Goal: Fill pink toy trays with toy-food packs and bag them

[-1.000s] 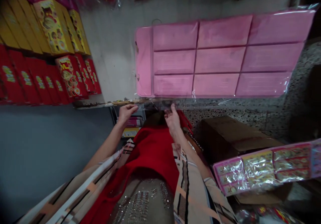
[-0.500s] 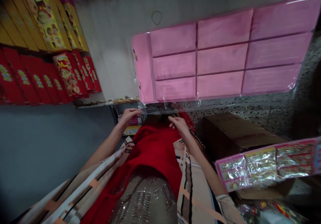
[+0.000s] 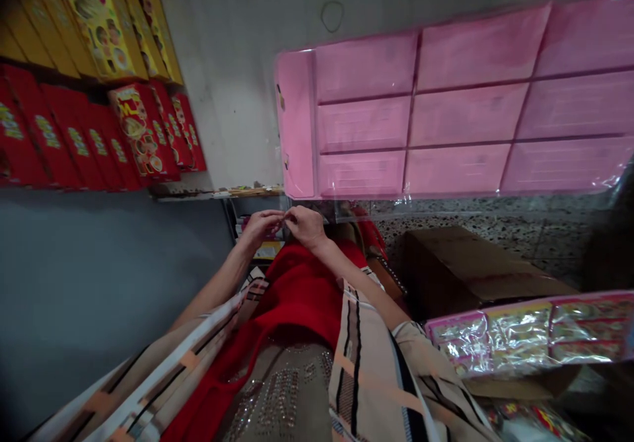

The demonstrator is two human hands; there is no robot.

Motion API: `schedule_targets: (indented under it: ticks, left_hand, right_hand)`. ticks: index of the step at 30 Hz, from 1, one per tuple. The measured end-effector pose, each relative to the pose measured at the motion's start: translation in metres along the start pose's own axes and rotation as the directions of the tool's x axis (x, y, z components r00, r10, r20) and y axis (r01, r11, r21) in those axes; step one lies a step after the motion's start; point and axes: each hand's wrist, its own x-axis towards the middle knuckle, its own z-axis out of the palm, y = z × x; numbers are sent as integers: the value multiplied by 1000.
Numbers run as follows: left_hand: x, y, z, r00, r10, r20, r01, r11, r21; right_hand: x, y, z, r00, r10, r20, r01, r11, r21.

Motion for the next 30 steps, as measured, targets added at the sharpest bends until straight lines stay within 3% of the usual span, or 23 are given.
schedule_targets:
  ticks: [4, 9, 17, 19, 22, 25, 27, 28, 30]
  left_hand:
    - [0, 3, 2, 999, -12, -52, 14, 999, 37]
    - [7, 1, 2, 992, 55, -113, -38, 988, 149]
    - [20, -8, 0, 981, 73, -179, -41, 983, 178]
    - [20, -10, -1, 983, 64, -172, -35, 986, 165]
    - [19, -10, -3, 985, 63, -162, -39, 988, 147]
    - [16, -7, -5, 989, 67, -131, -49, 990, 131]
    - [13, -4, -6, 993, 67, -102, -54, 990, 127]
    - [11, -3, -6, 993, 71, -92, -59, 990, 130]
    - [8, -2, -6, 993, 89, -82, -77, 987, 141]
  right_hand:
    - [-1, 0, 6, 1000, 6, 20, -7, 1000, 15]
    - [1, 1, 5, 996, 3, 91, 1, 999, -41]
    - [0, -14, 8, 979, -103, 179, 146, 957, -251]
    - [-9, -21, 7, 987, -107, 121, 128, 975, -182]
    - [-38, -28, -4, 999, -33, 9, 30, 976, 218]
    - [-69, -26, -25, 967, 245, -69, -161, 798, 581]
    - [-78, -21, -39, 914, 369, -165, -201, 769, 607]
    - [-76, -19, -45, 903, 364, -227, -185, 807, 561]
    - [-62, -16, -50, 929, 233, -289, -107, 914, 392]
